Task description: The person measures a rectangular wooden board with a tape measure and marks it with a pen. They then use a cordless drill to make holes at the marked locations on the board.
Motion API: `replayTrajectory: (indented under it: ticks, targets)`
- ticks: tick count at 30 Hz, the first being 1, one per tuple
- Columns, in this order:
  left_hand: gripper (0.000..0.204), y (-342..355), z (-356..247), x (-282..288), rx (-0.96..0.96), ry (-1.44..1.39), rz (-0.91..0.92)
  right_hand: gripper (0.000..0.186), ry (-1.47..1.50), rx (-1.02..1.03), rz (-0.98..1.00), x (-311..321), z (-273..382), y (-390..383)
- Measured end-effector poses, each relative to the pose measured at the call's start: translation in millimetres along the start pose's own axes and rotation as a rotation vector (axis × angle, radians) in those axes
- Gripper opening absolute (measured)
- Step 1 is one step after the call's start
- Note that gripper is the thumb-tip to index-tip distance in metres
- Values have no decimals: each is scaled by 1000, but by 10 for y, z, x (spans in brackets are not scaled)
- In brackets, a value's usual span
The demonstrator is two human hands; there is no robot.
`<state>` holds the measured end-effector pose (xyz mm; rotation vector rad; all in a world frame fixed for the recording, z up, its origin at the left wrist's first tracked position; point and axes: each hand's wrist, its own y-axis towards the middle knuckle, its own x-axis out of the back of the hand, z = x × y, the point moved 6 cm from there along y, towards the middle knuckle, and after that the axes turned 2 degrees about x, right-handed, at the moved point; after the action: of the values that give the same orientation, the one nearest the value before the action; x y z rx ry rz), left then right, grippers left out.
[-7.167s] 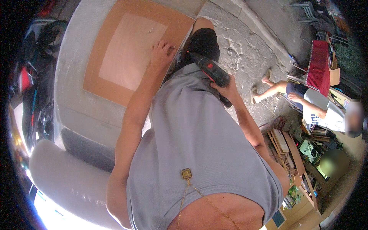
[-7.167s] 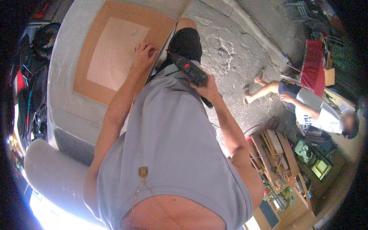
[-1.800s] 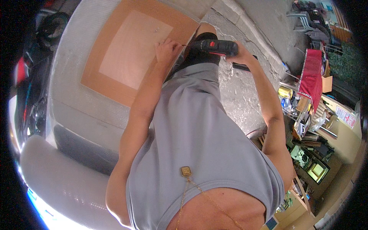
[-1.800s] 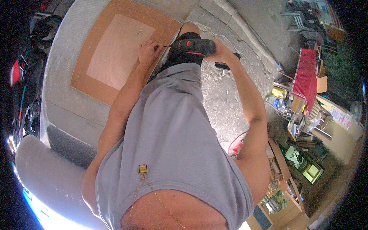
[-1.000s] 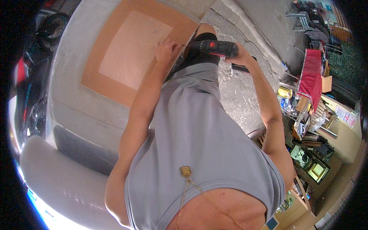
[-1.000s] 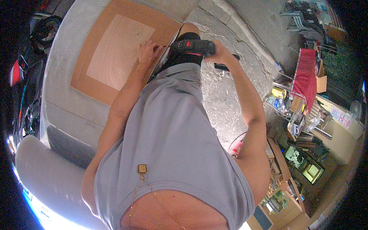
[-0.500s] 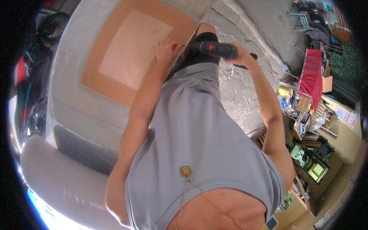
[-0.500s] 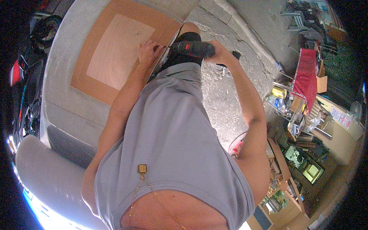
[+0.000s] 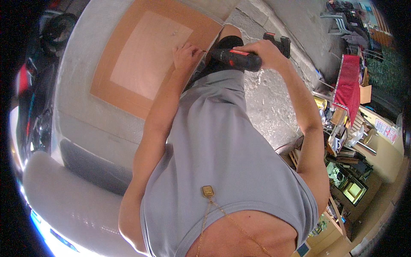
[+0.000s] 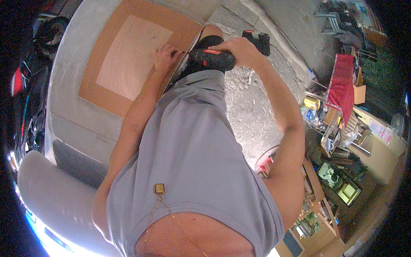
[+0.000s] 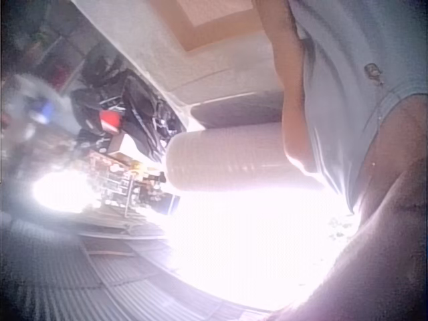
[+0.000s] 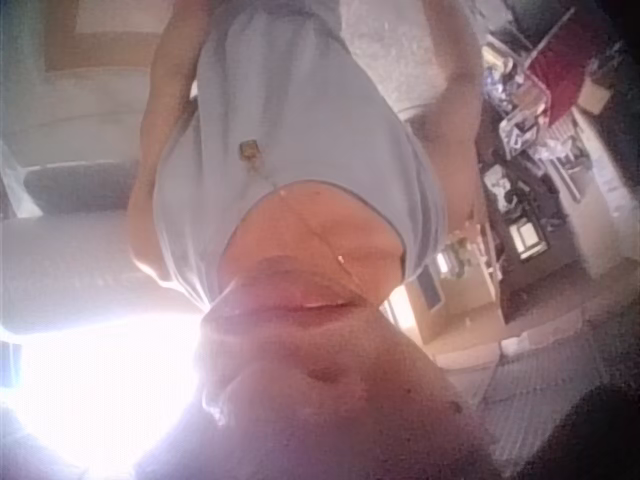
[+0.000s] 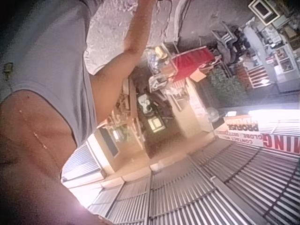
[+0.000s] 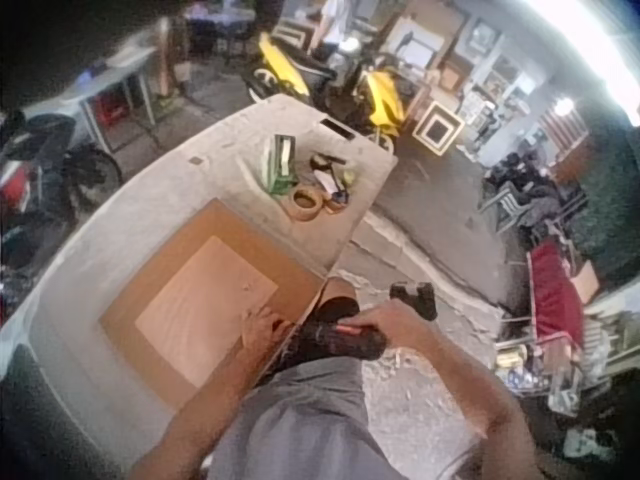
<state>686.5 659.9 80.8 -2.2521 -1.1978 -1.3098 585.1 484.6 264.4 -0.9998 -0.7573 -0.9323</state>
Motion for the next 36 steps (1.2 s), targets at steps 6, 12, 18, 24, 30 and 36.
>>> replayTrajectory:
  ticks: [6, 12, 18, 24, 30, 36]
  targets:
    - [16, 5, -7, 12, -44, -23, -27, 61, 245, 156, -134, -14, -55, 75]
    - [17, 22, -5, -3, -23, -39, -38, 59, 391, -89, -172, -251, 14, -68]
    - [18, -13, -32, 5, -32, -5, -77, 57, 405, -258, -218, -237, 191, -332]
    - [19, 27, 64, -91, -42, -16, -54, 54, 567, -506, -381, -730, -251, -509]
    - [19, 134, 223, -189, 31, -144, 26, 51, 868, -570, -421, -751, -172, -504]
    - [16, 107, 369, -65, 552, -1069, 403, 47, 938, -594, -439, -856, -7, -625]
